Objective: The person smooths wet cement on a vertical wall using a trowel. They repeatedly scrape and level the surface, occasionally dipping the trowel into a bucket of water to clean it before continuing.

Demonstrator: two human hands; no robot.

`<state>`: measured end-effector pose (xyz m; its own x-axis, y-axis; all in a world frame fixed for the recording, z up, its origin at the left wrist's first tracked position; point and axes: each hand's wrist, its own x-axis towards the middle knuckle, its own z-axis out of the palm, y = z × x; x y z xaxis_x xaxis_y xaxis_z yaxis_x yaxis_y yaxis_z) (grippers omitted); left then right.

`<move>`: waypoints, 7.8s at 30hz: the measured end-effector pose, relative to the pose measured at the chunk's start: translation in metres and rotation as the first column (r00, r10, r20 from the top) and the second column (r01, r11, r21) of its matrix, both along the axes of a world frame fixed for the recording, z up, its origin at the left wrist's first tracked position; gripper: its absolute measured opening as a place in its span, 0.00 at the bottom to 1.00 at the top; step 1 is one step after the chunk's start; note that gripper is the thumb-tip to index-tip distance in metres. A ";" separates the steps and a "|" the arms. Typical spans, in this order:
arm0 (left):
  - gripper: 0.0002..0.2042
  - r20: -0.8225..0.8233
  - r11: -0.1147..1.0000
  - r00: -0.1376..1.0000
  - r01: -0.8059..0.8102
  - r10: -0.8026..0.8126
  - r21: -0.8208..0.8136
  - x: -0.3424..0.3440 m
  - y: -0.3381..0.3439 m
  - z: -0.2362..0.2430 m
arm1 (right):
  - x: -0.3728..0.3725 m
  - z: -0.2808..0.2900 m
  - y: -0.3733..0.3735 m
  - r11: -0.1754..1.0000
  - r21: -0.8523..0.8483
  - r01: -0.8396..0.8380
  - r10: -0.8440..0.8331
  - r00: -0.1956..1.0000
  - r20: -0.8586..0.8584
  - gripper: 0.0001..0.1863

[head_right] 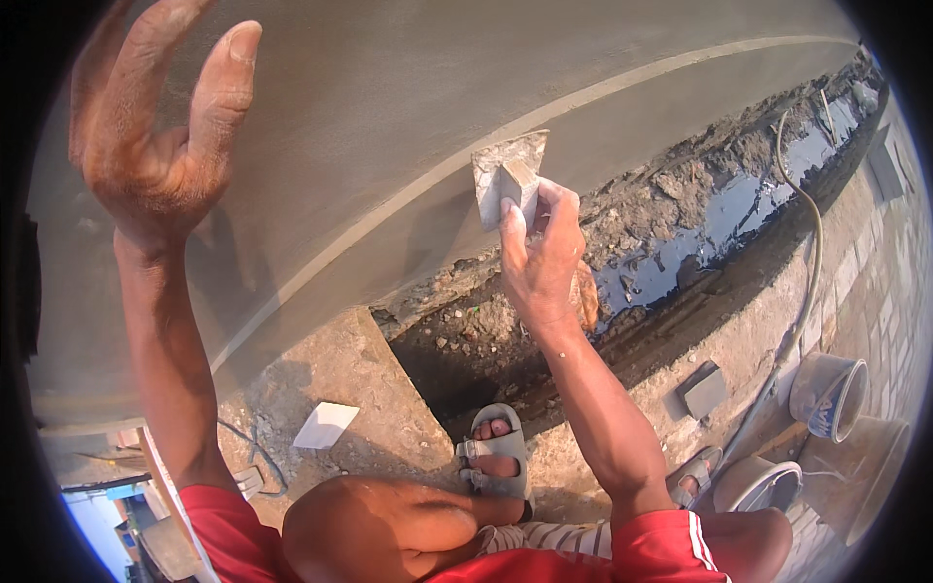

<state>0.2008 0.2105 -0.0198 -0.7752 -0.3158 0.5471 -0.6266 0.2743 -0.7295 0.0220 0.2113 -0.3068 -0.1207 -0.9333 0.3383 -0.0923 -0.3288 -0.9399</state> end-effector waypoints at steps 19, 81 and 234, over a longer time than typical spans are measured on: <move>0.13 -0.950 0.996 0.302 -0.036 0.085 0.077 -0.014 0.176 -0.180 | 0.048 -0.068 0.056 0.984 0.012 -0.178 0.168 0.906 -0.389 0.17; 0.14 -0.773 0.467 0.211 0.692 0.599 0.551 -0.076 0.195 -0.298 | 0.027 0.104 0.032 0.984 -0.086 -0.156 0.072 0.789 -0.611 0.18; 0.17 -0.441 0.068 0.508 0.596 0.740 0.800 -0.083 0.205 -0.329 | 0.053 -0.029 0.019 0.996 -0.084 -0.040 0.026 0.987 -0.161 0.22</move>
